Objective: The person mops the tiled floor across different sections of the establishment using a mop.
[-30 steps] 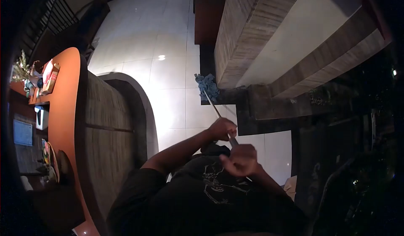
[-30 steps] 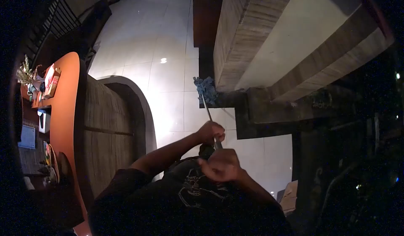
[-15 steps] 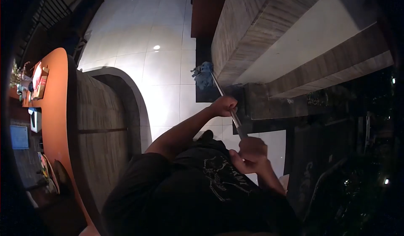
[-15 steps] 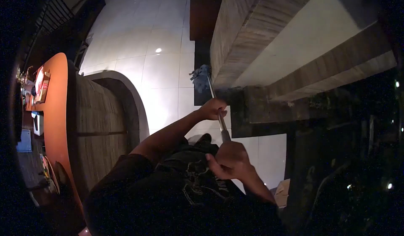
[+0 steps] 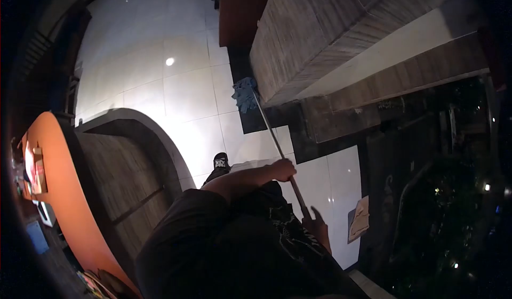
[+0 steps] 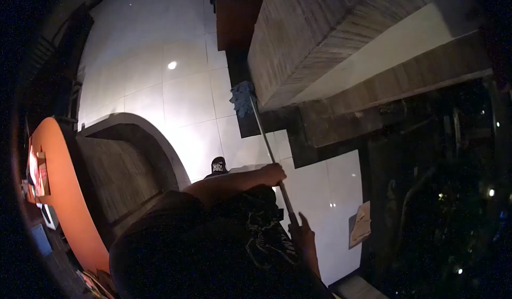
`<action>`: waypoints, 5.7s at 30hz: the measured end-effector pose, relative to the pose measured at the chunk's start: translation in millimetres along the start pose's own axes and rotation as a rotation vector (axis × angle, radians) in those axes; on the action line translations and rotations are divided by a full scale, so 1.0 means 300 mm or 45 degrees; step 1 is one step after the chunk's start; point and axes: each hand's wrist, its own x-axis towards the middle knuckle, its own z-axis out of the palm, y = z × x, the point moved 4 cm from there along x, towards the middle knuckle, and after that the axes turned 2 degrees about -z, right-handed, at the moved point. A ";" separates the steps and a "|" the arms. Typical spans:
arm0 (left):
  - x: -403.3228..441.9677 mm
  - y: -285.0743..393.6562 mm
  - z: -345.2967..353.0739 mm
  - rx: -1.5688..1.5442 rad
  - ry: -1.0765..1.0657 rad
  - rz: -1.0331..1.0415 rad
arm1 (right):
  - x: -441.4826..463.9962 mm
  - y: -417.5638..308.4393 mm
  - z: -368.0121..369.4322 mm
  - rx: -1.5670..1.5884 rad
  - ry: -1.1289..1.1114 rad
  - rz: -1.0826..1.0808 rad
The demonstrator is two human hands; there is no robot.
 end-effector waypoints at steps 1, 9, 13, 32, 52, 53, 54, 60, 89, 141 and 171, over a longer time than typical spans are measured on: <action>-0.013 -0.012 0.044 0.028 0.029 0.078 | -0.008 0.038 0.042 0.154 0.009 0.077; -0.120 -0.161 -0.025 -0.124 0.137 0.292 | 0.034 -0.117 0.132 0.335 0.297 -0.061; -0.122 -0.129 -0.088 -0.090 0.019 0.264 | 0.026 -0.140 0.103 0.361 0.268 -0.060; -0.176 -0.695 -0.120 0.233 -0.017 -0.511 | 0.637 -0.265 0.518 0.258 0.352 -0.565; -0.128 0.050 0.001 -0.142 -0.389 0.374 | 0.018 0.021 0.123 0.343 0.051 0.184; -0.145 0.024 -0.007 -0.077 -0.376 0.372 | 0.025 0.029 0.157 0.324 0.052 0.237; -0.154 -0.014 0.007 -0.012 -0.361 0.365 | 0.029 0.002 0.181 0.305 0.051 0.290; -0.188 -0.321 0.111 0.242 -0.029 0.240 | 0.211 -0.152 0.365 0.367 0.118 0.200; -0.273 -0.062 0.283 0.043 -0.441 0.463 | -0.035 0.175 0.527 0.765 0.130 0.052; -0.168 -0.100 0.133 0.000 -0.506 0.464 | 0.105 0.159 0.390 0.273 -0.014 -0.054; -0.417 -0.359 -0.079 0.034 -0.222 0.048 | 0.163 -0.273 0.405 0.075 -0.041 -0.432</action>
